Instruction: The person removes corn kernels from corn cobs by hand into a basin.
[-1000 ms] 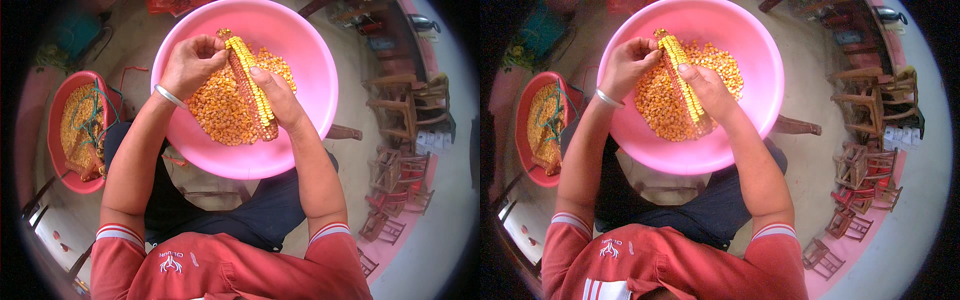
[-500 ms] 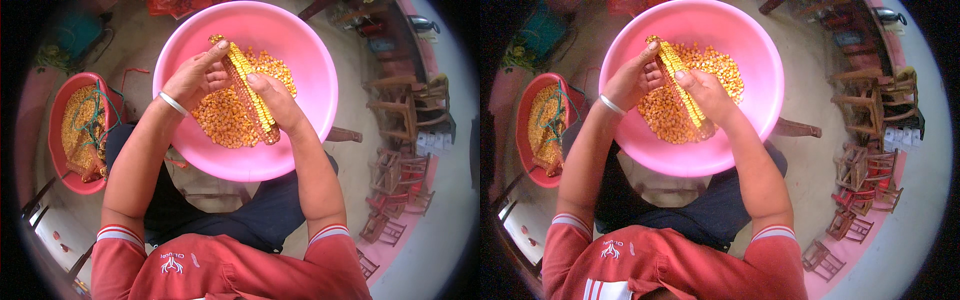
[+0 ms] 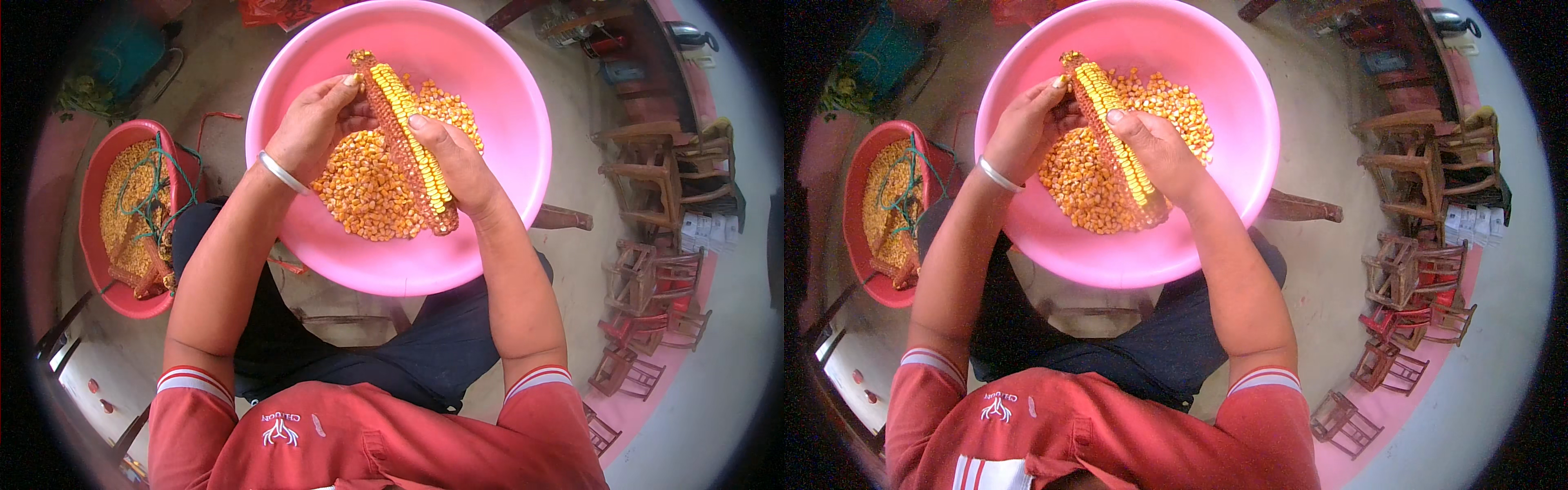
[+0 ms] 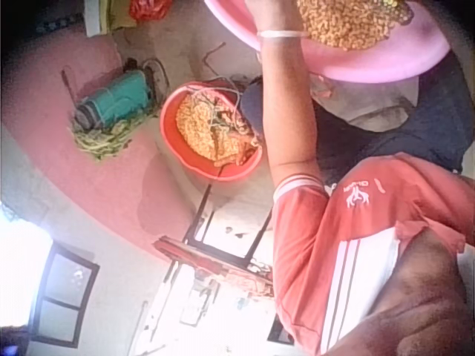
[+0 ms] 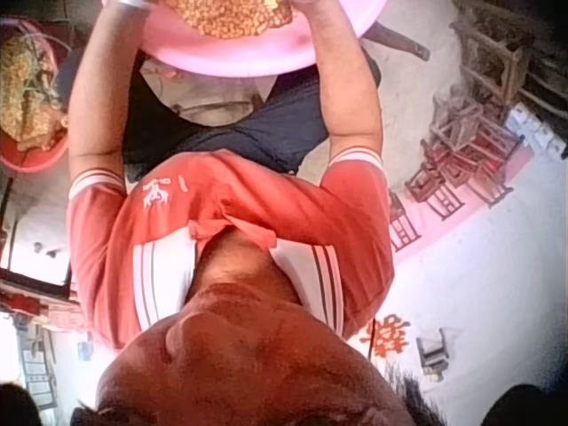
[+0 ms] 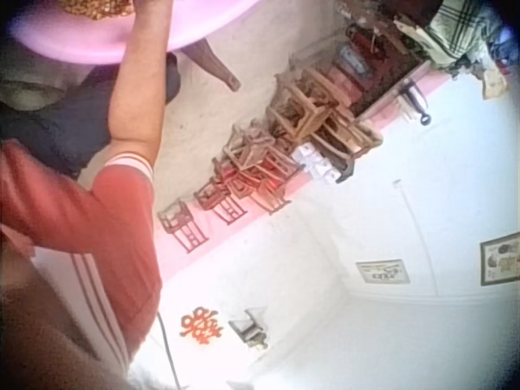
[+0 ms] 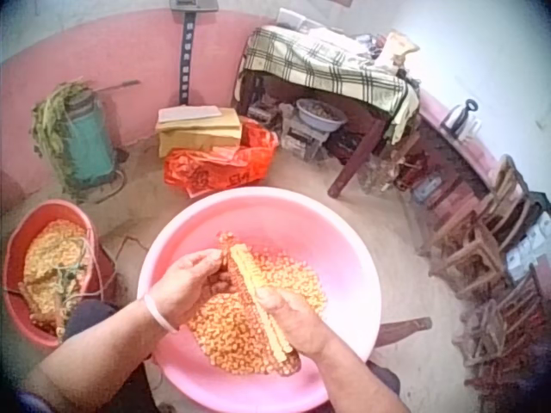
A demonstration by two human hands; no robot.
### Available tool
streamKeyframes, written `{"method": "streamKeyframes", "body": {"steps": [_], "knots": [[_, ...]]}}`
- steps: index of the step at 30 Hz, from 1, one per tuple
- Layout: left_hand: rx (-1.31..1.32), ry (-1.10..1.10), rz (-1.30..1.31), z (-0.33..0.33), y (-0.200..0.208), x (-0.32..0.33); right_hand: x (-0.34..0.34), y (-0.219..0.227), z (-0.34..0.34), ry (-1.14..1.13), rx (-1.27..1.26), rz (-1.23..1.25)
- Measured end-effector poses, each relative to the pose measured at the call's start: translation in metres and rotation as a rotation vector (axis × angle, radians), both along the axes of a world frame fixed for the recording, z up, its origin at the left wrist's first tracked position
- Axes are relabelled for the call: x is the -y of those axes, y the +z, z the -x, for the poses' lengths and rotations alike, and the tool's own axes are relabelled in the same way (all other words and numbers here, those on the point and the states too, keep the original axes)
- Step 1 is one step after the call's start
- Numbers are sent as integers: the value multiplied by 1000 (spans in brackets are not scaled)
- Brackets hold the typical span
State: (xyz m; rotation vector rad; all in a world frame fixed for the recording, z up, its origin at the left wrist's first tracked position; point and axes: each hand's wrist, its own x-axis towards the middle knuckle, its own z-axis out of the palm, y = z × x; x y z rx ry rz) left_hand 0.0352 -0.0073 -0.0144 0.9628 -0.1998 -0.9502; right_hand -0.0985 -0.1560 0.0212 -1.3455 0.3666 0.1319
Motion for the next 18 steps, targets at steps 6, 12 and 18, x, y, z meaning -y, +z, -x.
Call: {"method": "streamKeyframes", "body": {"steps": [6, 12, 18], "knots": [[1480, -391, -1008, -8, 2, -12, 5, -3, -2, -72, -66, 66], [1569, 158, -479, 6, 22, -5, 17, -9, 0, 162, -154, 654], [1505, -342, -345, 0, 27, -8, 32, 4, -2, 217, -319, 236]]}}
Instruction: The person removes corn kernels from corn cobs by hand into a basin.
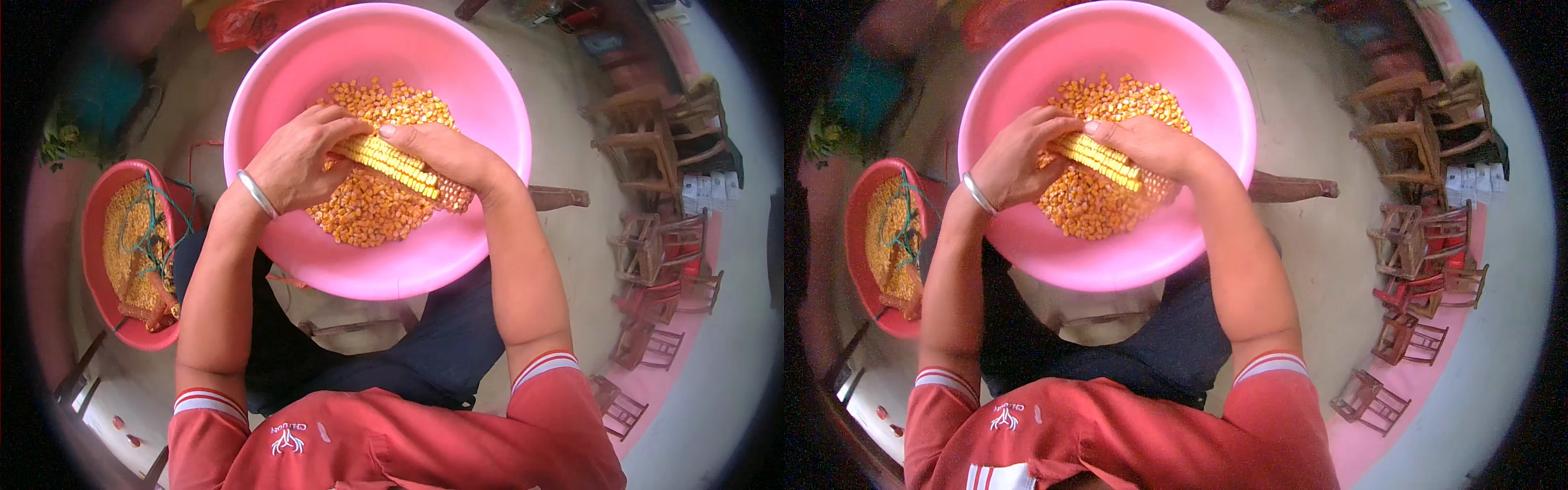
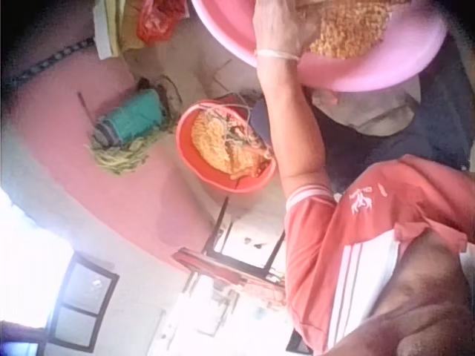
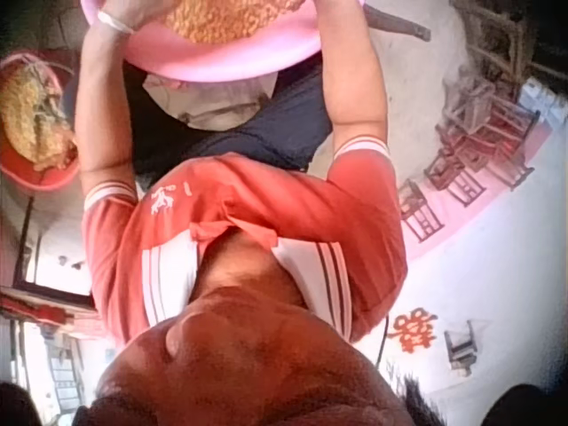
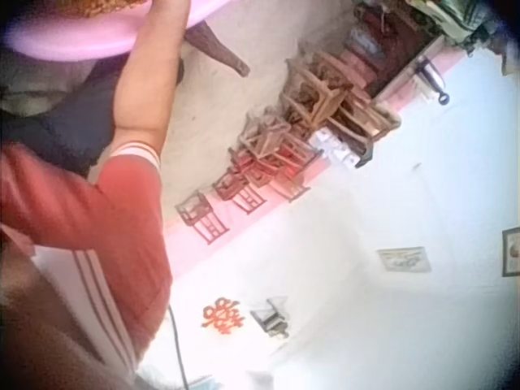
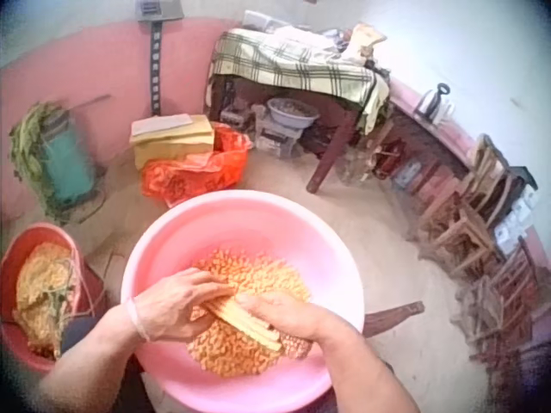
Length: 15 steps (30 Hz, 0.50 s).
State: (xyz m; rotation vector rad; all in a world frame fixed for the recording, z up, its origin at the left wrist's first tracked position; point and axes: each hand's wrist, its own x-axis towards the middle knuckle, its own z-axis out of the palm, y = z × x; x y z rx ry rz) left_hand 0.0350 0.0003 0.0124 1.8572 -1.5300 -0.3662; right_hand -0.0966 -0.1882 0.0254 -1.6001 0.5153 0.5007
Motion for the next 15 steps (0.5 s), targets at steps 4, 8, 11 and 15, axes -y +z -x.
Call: {"method": "streamKeyframes", "body": {"steps": [4, 8, 11, 15], "knots": [[-96, -16, 42, 0, -3, -1, 15, 3, 11, 71, -46, 12], [-179, 209, 150, -11, -10, -6, 18, 17, 13, 204, 145, -103], [-1017, 417, 91, -18, -18, -4, 18, 18, 15, -9, 266, -259], [-1307, 430, 76, -30, -25, -11, 25, 19, 21, -49, 218, -333]]}}
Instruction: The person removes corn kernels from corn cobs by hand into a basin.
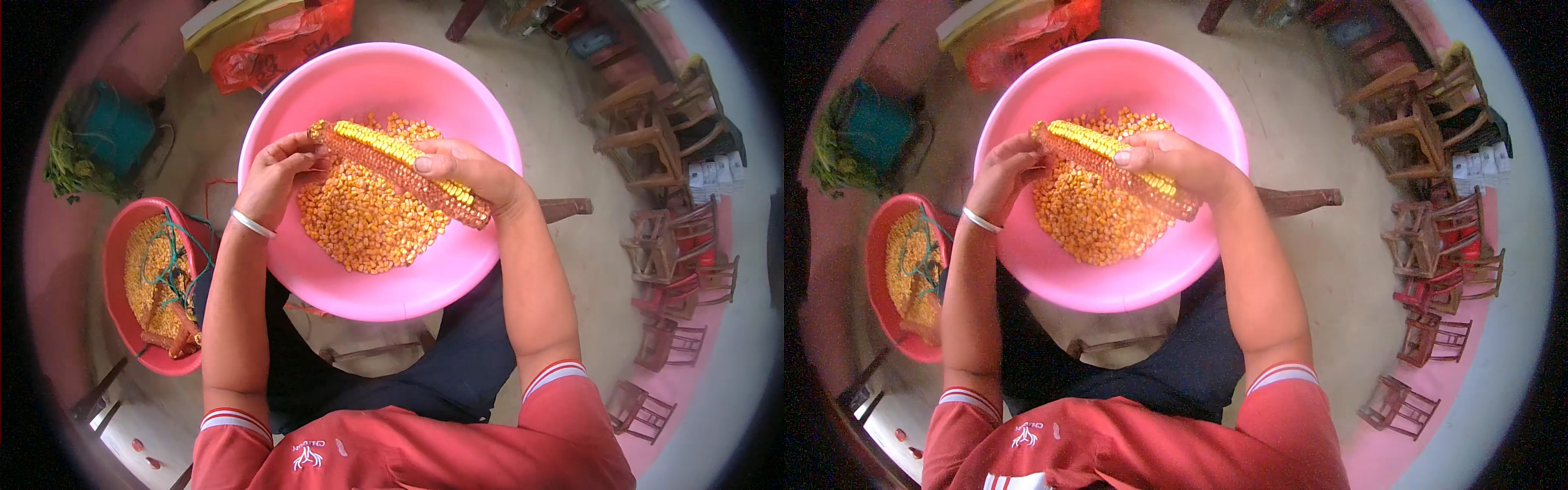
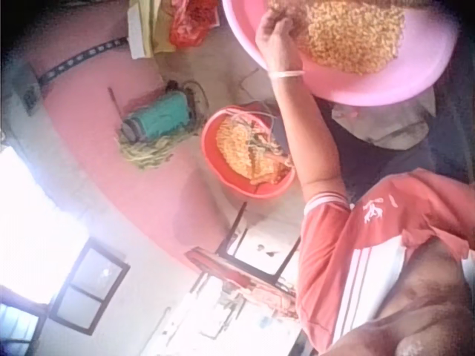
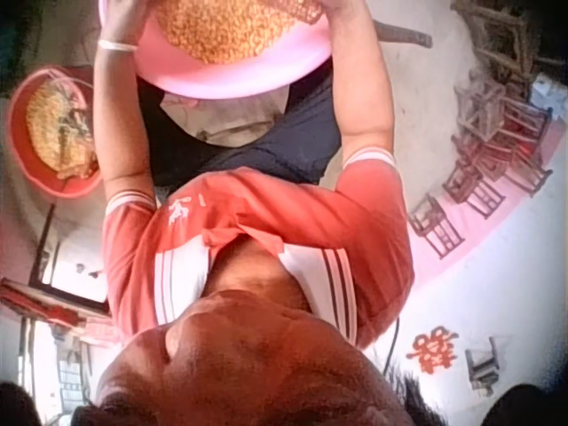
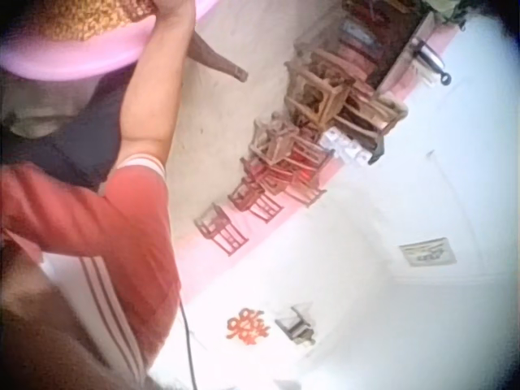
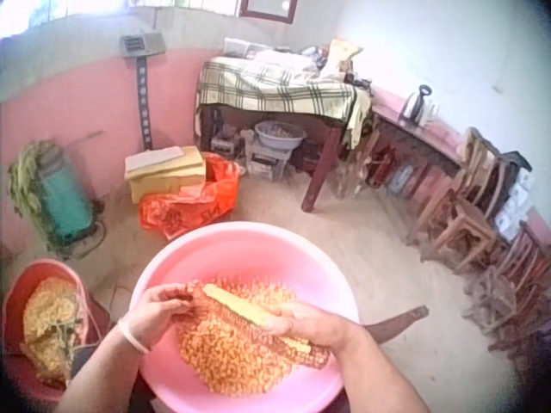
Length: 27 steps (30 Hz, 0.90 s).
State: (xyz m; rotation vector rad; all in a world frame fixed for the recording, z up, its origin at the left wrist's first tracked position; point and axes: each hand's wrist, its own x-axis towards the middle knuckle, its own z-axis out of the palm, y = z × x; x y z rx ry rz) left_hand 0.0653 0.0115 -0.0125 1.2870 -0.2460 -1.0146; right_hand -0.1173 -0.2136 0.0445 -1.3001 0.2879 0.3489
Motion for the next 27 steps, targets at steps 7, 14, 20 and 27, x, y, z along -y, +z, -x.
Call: {"method": "streamKeyframes", "body": {"steps": [7, 14, 20, 27], "knots": [[1530, -271, -38, 35, 48, 15, -5, -6, -7, 111, -7, 225], [1181, -400, -96, 42, 39, 13, 6, -6, -11, -114, -215, -283], [862, -55, -253, 64, 20, 16, 9, -16, -11, -569, -56, 34], [903, -39, -269, 67, 25, 22, -15, -17, -15, -493, 81, 246]]}}
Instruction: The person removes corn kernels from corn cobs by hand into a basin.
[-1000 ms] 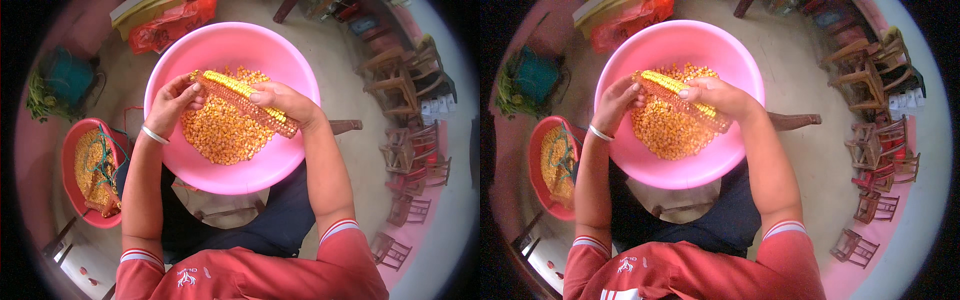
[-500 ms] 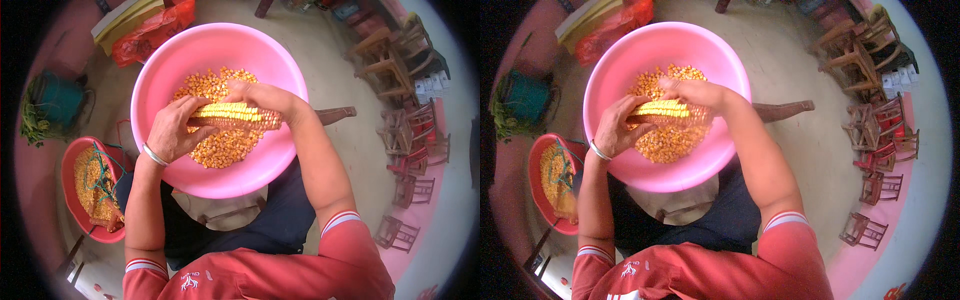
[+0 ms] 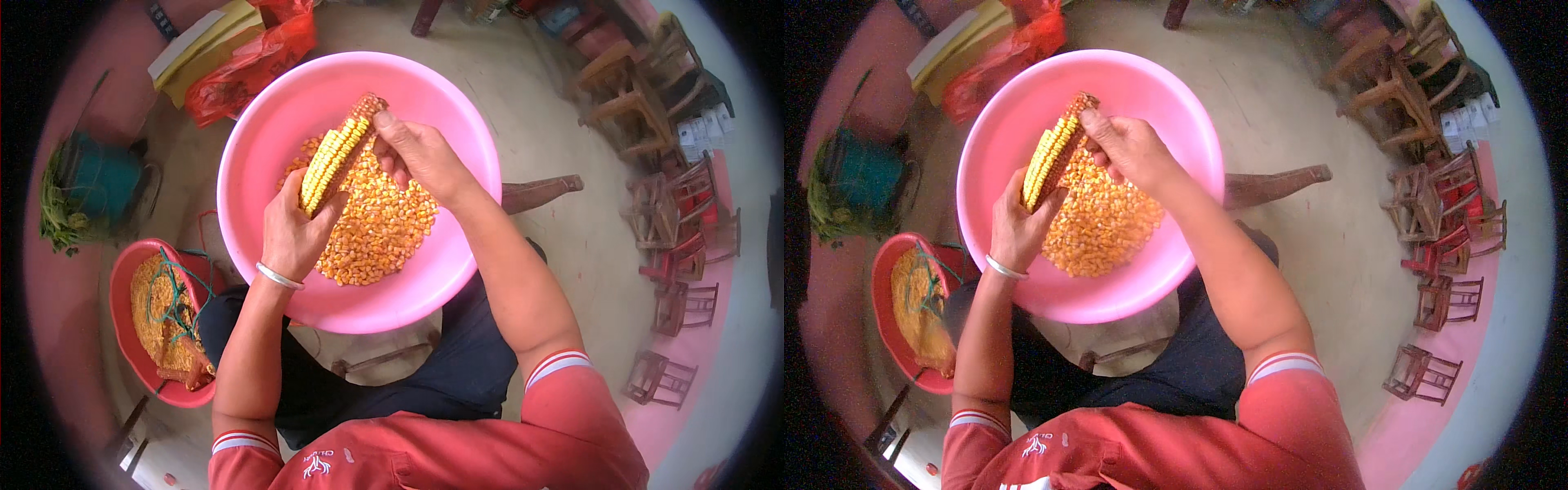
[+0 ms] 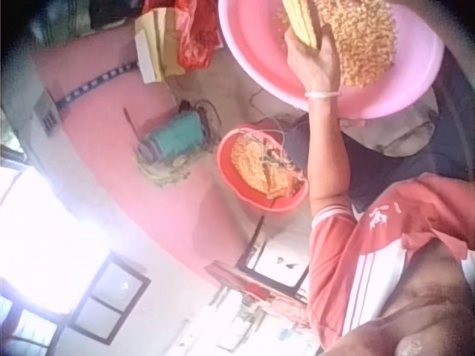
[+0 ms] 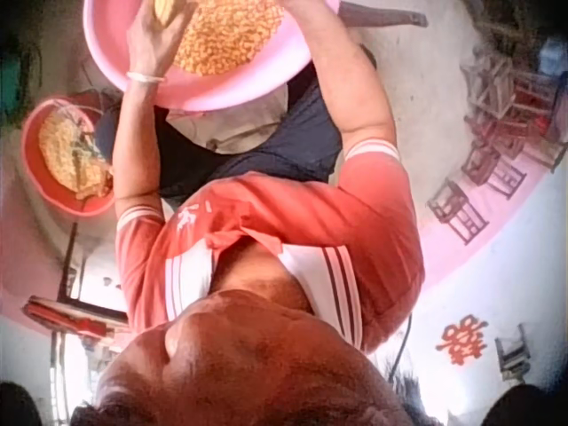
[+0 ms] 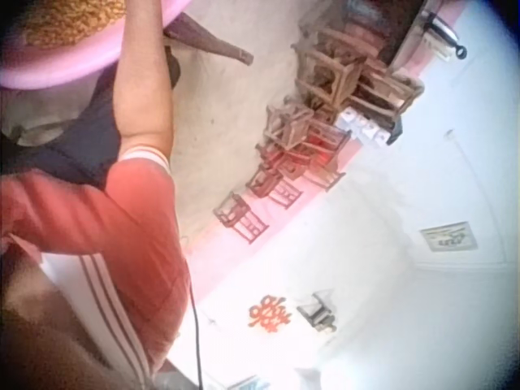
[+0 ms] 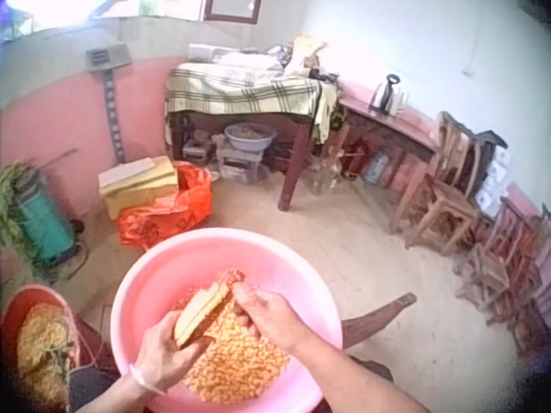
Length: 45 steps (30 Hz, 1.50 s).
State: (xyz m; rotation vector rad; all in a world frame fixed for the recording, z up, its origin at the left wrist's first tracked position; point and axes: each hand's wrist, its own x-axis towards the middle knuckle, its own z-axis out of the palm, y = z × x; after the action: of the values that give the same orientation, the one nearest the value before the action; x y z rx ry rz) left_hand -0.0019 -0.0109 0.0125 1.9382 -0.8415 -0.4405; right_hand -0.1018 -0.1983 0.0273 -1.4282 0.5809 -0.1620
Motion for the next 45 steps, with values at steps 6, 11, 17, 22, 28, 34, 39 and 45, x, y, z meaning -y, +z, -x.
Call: {"method": "streamKeyframes", "body": {"steps": [6, 11, 17, 22, 28, 34, 39, 45], "knots": [[117, -24, -9, 1, -3, 0, 3, 3, -3, 76, -60, 188], [100, -76, -37, -1, -4, 0, 6, -3, 0, 44, -47, 114], [-258, -62, -13, -3, -9, -2, -1, -19, -4, 75, -51, 389], [-99, -15, 54, -4, -12, -4, -3, 8, -3, 7, -37, 49], [31, -78, -132, -2, -2, 0, 4, -5, -5, 60, -115, 293], [55, -78, 0, -4, -15, -2, 2, -6, -5, 59, -99, 180], [-438, -105, -16, -7, -9, -2, 5, -18, 2, 211, -209, 341], [-509, -155, -93, -8, 4, -4, 1, 8, 2, -183, 77, 518]]}}
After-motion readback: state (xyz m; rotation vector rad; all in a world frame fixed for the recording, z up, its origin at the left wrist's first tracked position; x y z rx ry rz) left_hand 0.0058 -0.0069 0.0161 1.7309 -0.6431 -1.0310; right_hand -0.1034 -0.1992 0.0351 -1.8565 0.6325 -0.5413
